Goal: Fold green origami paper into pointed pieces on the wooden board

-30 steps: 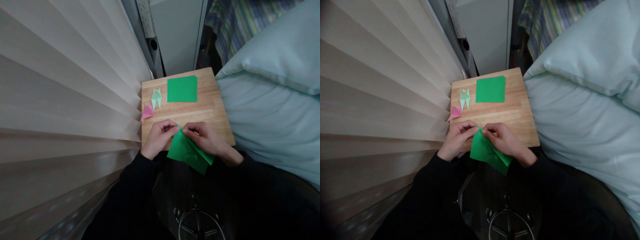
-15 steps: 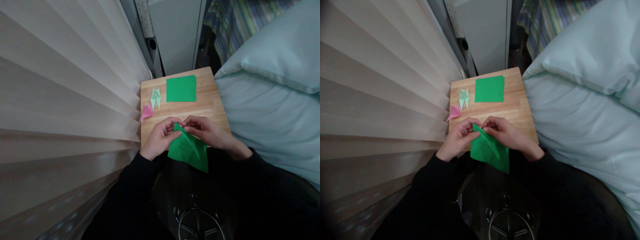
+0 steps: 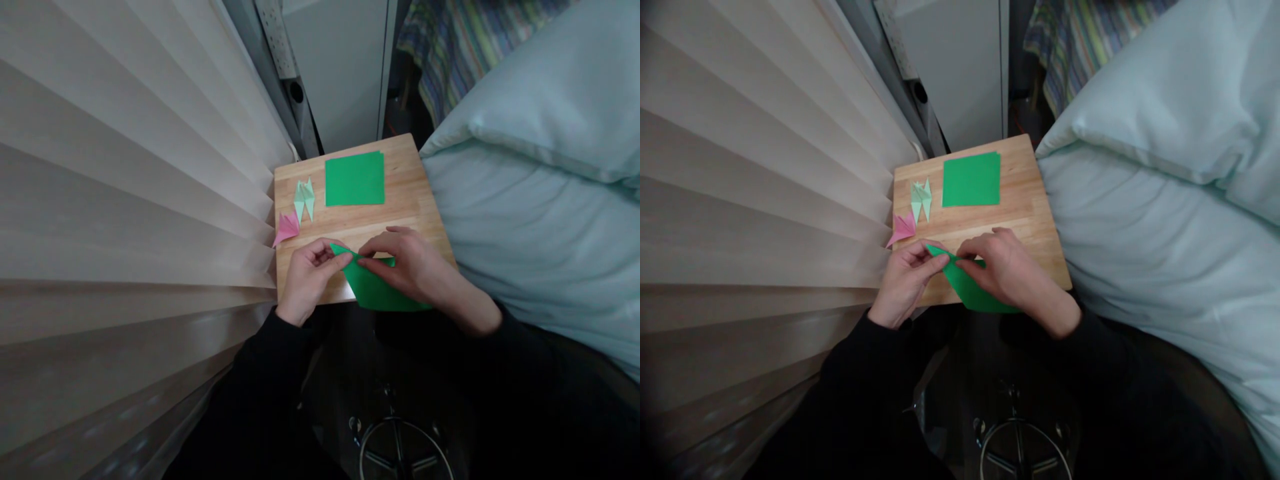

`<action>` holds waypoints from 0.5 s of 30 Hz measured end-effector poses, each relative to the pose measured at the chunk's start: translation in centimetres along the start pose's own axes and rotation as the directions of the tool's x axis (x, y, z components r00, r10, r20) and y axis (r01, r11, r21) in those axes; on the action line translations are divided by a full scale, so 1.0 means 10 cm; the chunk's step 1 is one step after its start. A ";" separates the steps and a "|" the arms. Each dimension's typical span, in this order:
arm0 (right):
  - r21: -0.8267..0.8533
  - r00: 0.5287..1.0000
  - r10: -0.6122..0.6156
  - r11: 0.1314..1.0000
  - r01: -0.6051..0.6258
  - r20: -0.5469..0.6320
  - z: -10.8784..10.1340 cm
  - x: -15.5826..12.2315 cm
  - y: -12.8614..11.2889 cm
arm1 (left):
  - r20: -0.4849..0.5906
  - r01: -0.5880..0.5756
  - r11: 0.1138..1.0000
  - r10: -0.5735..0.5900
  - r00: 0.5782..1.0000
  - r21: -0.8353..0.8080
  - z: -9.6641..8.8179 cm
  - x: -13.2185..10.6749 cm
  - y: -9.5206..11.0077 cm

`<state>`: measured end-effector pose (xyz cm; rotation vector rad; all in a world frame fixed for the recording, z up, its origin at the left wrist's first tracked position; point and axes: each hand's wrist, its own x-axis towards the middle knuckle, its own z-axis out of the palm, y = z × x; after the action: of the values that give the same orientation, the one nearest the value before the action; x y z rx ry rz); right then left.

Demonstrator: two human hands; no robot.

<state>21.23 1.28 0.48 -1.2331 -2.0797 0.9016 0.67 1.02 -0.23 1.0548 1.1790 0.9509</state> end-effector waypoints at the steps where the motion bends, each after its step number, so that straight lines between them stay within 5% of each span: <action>1: 0.023 1.000 0.011 1.000 -0.011 -0.004 -0.01 0.01 -0.01 | -0.005 -0.018 1.000 0.019 1.000 0.024 0.00 0.00 0.00; 15: 0.285 0.993 0.102 0.952 -0.114 0.058 -0.05 0.01 -0.13 | -0.074 -0.026 0.999 0.028 0.997 0.021 0.03 -0.04 0.02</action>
<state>20.85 1.02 1.78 -1.1868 -1.8447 1.2417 0.86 0.64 0.09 1.0612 1.2401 1.0089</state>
